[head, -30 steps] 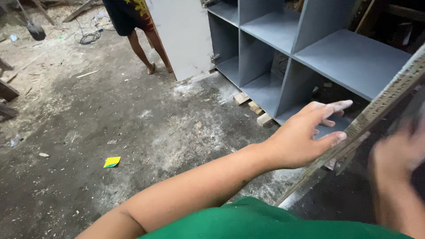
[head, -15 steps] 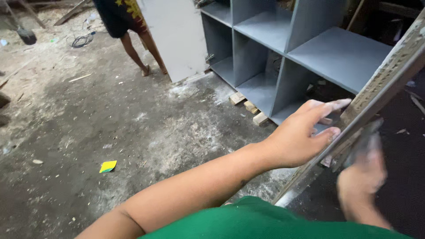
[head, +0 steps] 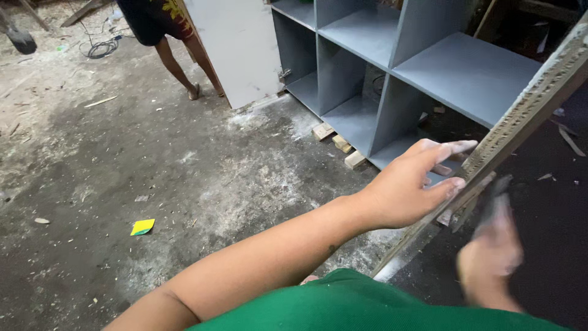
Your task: The person sands the surface and edges of a wooden panel using a piece of sandpaper held by hand.
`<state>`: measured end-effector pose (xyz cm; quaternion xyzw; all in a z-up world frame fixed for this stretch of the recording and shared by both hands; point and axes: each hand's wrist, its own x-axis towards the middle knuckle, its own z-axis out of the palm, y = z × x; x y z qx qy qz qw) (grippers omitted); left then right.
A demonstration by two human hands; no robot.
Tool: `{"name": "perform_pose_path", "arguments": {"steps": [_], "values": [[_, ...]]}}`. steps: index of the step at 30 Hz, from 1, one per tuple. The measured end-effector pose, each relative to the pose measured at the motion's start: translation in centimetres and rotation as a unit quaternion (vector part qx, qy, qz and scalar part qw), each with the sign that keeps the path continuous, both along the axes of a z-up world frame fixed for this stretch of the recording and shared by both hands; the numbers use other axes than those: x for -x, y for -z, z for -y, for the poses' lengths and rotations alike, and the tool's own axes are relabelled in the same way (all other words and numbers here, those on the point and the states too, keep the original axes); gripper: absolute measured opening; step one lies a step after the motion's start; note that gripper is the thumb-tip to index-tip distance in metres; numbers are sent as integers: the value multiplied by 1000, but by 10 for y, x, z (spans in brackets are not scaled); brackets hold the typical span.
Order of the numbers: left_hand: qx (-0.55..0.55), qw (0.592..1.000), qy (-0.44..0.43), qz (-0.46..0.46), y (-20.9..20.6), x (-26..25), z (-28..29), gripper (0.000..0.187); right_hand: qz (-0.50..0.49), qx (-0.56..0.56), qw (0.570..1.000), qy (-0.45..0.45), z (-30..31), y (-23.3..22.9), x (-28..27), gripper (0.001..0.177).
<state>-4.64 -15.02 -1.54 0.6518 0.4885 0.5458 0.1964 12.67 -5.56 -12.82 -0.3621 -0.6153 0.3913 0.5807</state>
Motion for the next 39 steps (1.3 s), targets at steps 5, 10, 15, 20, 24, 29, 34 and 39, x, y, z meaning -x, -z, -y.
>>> {"name": "perform_pose_path", "arguments": {"steps": [5,10,15,20,24,29,34,39], "values": [[27,1000,-4,-1,0,-5,1,59,54,-223,972,40,-21,-84,1,38],[-1,1000,26,6,3,-8,-3,69,160,-324,932,35,14,-44,24,47],[14,999,18,-27,-1,7,1,70,22,95,995,23,-6,35,-2,42],[33,997,67,31,-1,0,-2,69,81,-194,978,13,-27,-62,-6,43],[46,994,89,38,0,-8,-5,74,120,-283,951,21,10,-92,22,56],[52,996,72,5,3,3,-3,78,58,12,998,-20,25,-18,20,51],[86,989,119,28,4,4,-2,78,100,-144,984,15,1,-67,-1,48],[74,982,147,87,12,-8,-6,75,143,-235,960,49,24,-100,29,53]]}}
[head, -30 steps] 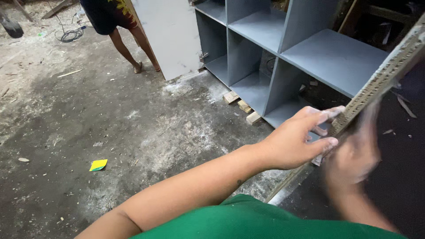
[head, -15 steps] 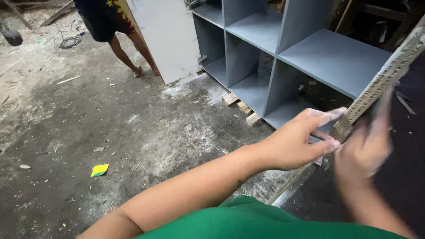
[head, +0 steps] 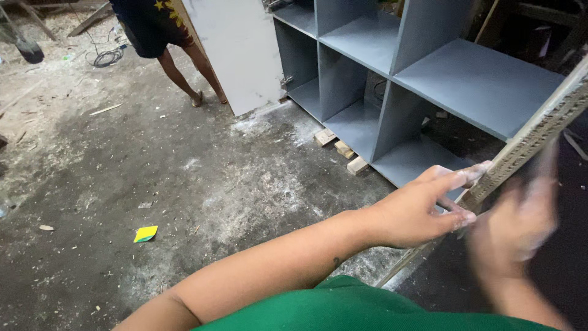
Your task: The person sands the surface and edges of a wooden panel using a piece of sandpaper held by hand.
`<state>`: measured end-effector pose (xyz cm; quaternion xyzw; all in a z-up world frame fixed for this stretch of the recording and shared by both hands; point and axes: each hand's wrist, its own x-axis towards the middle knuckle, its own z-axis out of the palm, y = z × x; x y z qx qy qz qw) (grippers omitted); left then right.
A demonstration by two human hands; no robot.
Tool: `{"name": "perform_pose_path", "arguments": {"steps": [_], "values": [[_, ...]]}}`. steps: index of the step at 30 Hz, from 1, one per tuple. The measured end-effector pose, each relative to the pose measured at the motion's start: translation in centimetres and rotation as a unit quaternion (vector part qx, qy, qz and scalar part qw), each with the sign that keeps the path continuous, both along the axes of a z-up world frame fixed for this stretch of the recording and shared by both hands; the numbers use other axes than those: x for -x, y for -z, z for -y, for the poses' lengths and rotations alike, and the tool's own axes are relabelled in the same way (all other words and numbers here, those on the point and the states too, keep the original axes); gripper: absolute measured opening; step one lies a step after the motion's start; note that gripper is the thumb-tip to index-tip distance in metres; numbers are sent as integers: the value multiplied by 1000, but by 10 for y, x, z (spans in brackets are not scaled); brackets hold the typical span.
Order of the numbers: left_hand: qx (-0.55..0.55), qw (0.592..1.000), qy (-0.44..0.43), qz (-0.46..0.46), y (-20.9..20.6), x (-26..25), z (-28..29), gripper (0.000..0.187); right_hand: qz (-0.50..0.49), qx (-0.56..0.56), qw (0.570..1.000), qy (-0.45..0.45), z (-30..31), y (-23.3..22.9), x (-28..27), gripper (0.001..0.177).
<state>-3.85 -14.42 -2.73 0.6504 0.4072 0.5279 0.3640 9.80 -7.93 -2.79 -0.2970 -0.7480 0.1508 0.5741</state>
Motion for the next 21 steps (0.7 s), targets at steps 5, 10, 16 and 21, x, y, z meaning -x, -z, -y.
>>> {"name": "perform_pose_path", "arguments": {"steps": [5,10,16,21], "values": [[-35,996,-65,-50,2,12,-1,72,-47,113,984,-127,-3,100,-8,65],[-10,995,-93,-28,0,11,1,59,-95,280,955,26,-67,89,-37,38],[-77,993,-71,-53,4,9,-11,48,-92,116,989,12,-45,32,-18,34],[-31,991,-110,-66,1,15,-15,53,-24,84,994,-70,-14,71,1,46]]}}
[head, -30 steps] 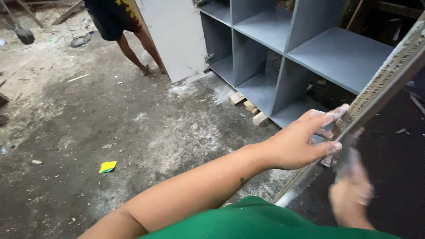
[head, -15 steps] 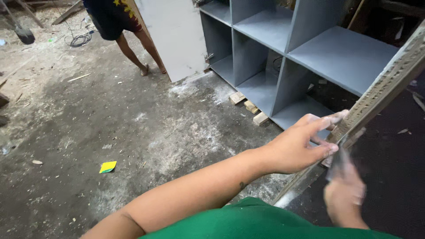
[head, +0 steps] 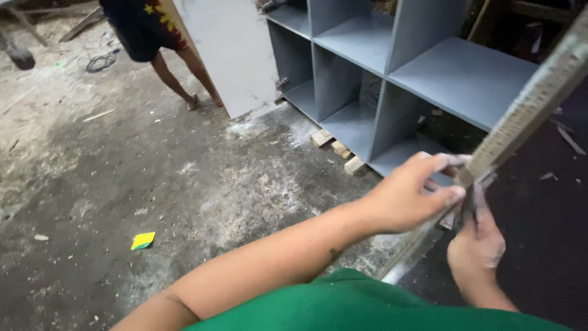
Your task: The person sands the surface and edges of a wooden panel using a piece of sandpaper held by hand.
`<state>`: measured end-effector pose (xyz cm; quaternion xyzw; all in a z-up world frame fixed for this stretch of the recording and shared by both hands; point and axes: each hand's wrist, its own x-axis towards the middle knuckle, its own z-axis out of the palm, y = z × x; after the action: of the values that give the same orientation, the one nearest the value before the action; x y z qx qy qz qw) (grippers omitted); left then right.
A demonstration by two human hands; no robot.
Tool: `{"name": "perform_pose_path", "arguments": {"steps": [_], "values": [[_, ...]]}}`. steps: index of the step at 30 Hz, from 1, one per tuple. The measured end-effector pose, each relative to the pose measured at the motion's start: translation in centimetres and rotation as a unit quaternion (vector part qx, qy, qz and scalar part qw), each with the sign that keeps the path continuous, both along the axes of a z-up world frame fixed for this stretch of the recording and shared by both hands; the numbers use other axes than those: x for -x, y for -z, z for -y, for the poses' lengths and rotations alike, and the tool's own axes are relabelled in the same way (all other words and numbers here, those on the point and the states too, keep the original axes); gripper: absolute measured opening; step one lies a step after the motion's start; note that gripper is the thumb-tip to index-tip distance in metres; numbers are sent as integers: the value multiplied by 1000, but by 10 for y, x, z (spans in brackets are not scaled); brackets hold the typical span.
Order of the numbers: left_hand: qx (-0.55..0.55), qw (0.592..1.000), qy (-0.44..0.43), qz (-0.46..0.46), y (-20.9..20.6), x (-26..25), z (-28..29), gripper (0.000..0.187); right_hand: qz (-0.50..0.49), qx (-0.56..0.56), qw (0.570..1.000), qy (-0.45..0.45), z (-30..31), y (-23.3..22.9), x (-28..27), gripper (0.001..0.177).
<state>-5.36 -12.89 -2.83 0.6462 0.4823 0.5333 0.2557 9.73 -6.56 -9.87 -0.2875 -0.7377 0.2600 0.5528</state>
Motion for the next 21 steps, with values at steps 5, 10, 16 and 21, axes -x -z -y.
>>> {"name": "perform_pose_path", "arguments": {"steps": [5,10,16,21], "values": [[19,1000,-14,-4,-9,0,-7,47,-62,-17,997,42,-31,-59,-15,40],[-17,994,-104,38,-12,-19,-19,36,-1,-190,977,93,-7,-73,7,47],[-74,989,-129,26,-9,-18,-32,37,62,266,949,158,19,21,-12,38],[-111,986,-116,42,-19,-22,-49,41,-69,7,996,62,-25,-66,-16,48]]}}
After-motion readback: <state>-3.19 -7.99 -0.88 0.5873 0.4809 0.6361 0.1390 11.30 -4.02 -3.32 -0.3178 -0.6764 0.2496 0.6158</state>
